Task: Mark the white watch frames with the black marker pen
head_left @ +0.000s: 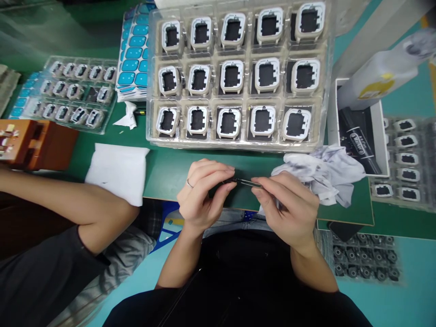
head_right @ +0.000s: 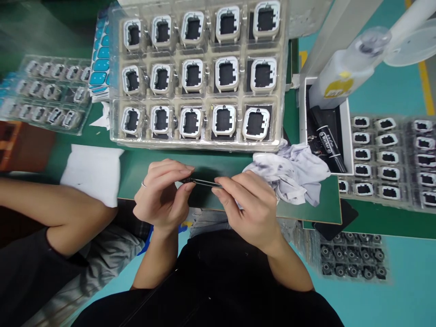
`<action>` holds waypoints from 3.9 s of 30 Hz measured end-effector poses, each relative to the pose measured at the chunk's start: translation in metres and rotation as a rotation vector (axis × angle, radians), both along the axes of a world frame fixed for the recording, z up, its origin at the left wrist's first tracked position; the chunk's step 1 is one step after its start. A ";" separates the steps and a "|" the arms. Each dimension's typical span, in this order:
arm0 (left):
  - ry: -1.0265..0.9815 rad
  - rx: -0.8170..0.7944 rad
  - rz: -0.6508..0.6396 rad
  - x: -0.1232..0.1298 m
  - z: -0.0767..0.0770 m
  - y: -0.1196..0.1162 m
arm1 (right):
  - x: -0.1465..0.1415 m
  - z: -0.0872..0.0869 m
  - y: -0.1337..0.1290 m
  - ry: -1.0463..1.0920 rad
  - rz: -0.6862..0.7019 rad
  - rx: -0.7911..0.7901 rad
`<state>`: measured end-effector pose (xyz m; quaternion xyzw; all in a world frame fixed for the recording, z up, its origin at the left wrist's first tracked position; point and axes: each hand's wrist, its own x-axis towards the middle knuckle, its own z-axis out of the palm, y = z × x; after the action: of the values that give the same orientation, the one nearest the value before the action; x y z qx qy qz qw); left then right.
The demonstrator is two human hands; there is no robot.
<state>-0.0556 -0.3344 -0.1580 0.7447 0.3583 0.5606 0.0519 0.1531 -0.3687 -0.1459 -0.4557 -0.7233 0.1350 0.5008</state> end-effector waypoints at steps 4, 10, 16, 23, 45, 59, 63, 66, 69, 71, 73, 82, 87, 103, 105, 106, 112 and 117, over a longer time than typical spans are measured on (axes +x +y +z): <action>0.009 0.023 0.017 0.000 0.000 0.000 | 0.000 0.000 0.000 0.020 0.005 0.004; 0.022 0.025 0.033 0.000 0.001 -0.001 | 0.000 0.000 0.000 0.002 -0.009 -0.008; -0.012 -0.004 0.039 0.002 0.000 -0.002 | 0.000 -0.001 -0.001 -0.009 -0.014 0.000; -0.005 0.019 0.048 0.002 0.000 -0.002 | 0.000 -0.001 0.000 -0.009 -0.011 -0.003; -0.053 0.056 0.066 0.006 -0.001 -0.001 | -0.001 0.000 -0.002 -0.043 -0.023 0.007; -0.045 0.084 0.138 0.010 -0.001 -0.003 | -0.001 -0.002 -0.002 -0.052 -0.003 0.048; -0.056 0.103 0.144 0.011 0.000 -0.001 | -0.001 -0.002 -0.002 -0.053 0.007 0.037; -0.053 0.104 0.158 0.011 0.001 -0.001 | -0.002 -0.002 -0.002 -0.049 0.008 0.034; -0.050 0.087 0.155 0.011 0.001 -0.002 | -0.002 -0.002 -0.002 -0.042 0.021 0.034; -0.054 0.083 0.148 0.011 0.001 -0.002 | -0.002 -0.001 -0.002 -0.042 0.025 0.033; -0.062 0.085 0.142 0.011 0.002 -0.002 | -0.002 -0.001 -0.002 -0.050 0.018 0.032; -0.081 0.073 0.112 0.009 0.003 0.000 | 0.000 -0.002 -0.004 -0.045 0.005 0.031; -0.087 0.083 0.086 0.009 0.002 0.000 | 0.000 -0.002 -0.003 -0.034 0.020 0.019; -0.020 0.071 0.068 0.006 0.001 -0.004 | 0.001 -0.002 -0.003 0.024 0.032 0.027; -0.026 0.073 0.056 0.006 0.000 -0.004 | 0.001 -0.002 -0.003 0.027 0.026 0.023; -0.028 0.075 0.052 0.006 0.000 -0.003 | 0.001 -0.002 -0.003 0.026 0.025 0.021; -0.016 0.071 0.055 0.006 -0.002 -0.003 | 0.001 -0.002 -0.003 0.015 0.027 0.023; -0.034 0.087 0.025 0.006 -0.001 -0.003 | 0.001 -0.001 -0.003 0.016 0.029 0.011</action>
<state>-0.0495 -0.3371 -0.1592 0.7320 0.3419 0.5890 0.0186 0.1537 -0.3718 -0.1469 -0.4414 -0.7266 0.1418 0.5072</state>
